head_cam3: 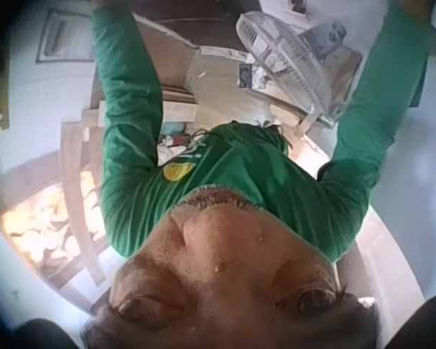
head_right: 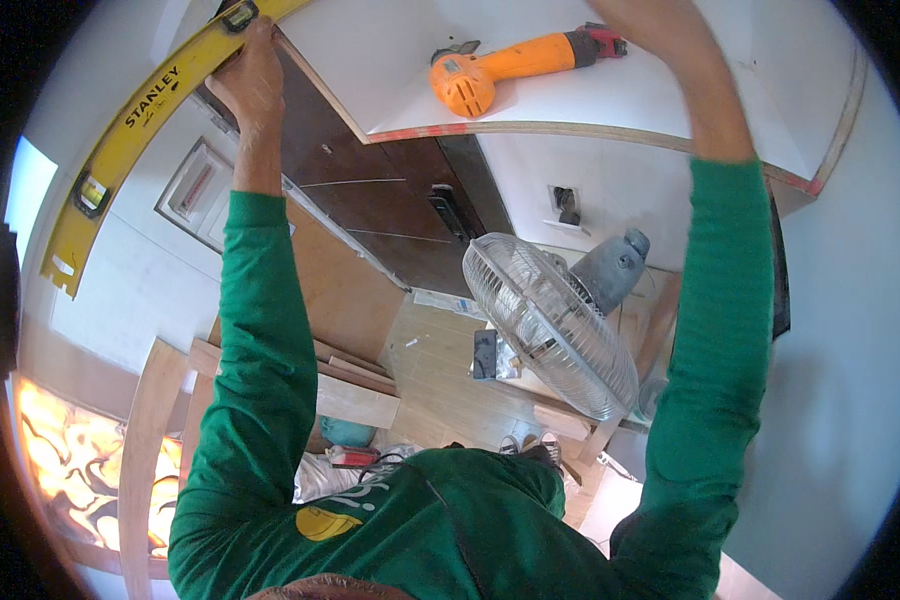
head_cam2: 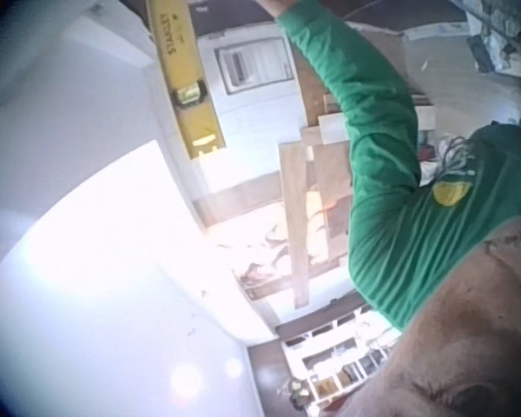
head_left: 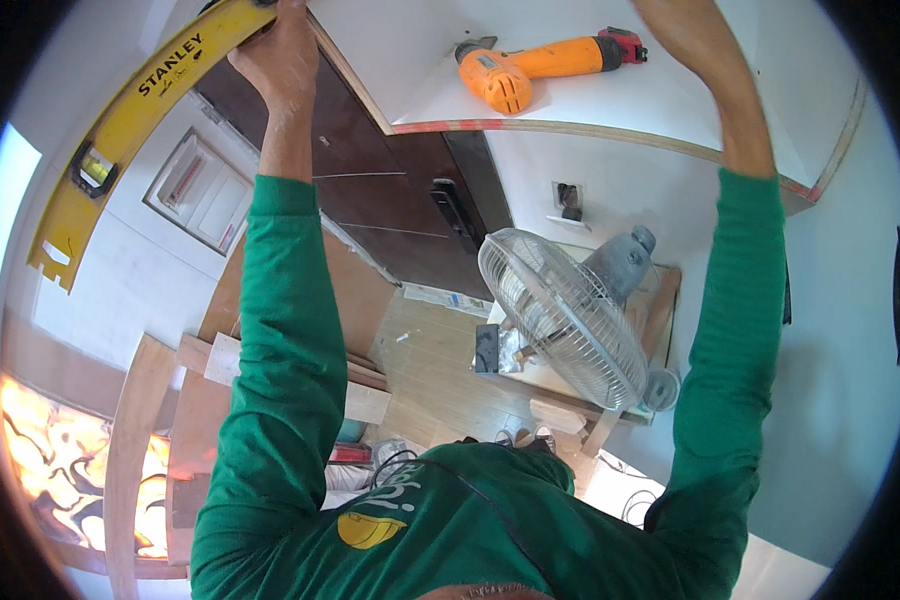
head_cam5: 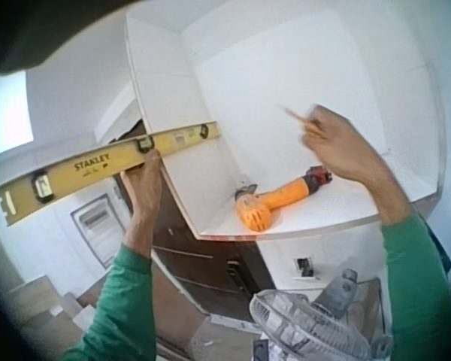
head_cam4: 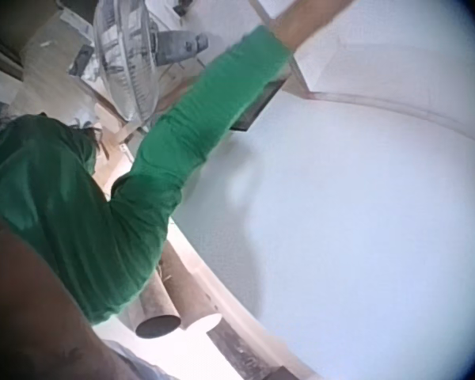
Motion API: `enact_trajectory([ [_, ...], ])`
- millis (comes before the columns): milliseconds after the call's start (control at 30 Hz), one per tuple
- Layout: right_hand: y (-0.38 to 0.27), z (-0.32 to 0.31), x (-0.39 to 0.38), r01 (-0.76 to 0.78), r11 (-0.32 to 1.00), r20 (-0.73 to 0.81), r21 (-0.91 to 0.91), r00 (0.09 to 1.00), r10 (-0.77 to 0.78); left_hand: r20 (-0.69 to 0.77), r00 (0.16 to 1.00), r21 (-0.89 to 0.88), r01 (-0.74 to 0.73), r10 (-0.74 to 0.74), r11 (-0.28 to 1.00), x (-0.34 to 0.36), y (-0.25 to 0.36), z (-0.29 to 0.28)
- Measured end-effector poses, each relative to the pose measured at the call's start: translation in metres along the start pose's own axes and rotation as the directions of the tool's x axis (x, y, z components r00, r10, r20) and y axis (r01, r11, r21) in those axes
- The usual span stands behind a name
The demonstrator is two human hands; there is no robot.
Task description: The person positions a wooden trim piece against a wall-mounted cabinet, marks alignment points with a pencil, and uses a spirit level to draw a horizontal reference line on the wall. The person handles the trim, pencil, and level throughout the sequence.
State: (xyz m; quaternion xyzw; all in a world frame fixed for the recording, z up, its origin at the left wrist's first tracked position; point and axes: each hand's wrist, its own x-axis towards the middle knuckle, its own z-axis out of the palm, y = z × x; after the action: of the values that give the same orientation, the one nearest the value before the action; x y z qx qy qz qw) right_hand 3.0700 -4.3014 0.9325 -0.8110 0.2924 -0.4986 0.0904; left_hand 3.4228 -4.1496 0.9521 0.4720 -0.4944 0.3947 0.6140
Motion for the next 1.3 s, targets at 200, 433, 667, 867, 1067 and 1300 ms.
enact_trajectory([
  [200,0.004,0.123,0.138,0.478,0.867,-0.045,0.137,0.878,-0.477,0.005,1.0,-0.004,0.013,-0.013,1.0,0.004,0.001,0.005],
  [433,-0.018,0.212,0.204,0.346,0.854,0.08,0.389,0.91,-0.406,-0.009,0.998,-0.207,0.061,-0.064,0.976,-0.002,-0.001,0.0],
  [667,-0.012,0.26,0.243,0.469,0.712,-0.018,0.523,0.841,-0.54,-0.014,0.995,-0.048,0.101,-0.101,0.994,-0.003,0.016,-0.003],
  [867,-0.01,0.243,0.23,0.562,0.708,-0.041,0.428,0.794,-0.606,0.057,0.985,-0.016,0.164,-0.163,0.986,-0.006,0.022,-0.003],
  [1067,-0.016,0.241,0.225,0.504,0.787,-0.012,0.355,0.844,-0.536,0.098,0.986,-0.149,0.151,-0.137,0.977,-0.006,0.007,-0.006],
  [1300,-0.011,0.242,0.234,0.564,0.783,-0.009,0.263,0.813,-0.582,0.053,0.997,-0.21,0.063,-0.053,0.976,-0.001,-0.002,-0.001],
])
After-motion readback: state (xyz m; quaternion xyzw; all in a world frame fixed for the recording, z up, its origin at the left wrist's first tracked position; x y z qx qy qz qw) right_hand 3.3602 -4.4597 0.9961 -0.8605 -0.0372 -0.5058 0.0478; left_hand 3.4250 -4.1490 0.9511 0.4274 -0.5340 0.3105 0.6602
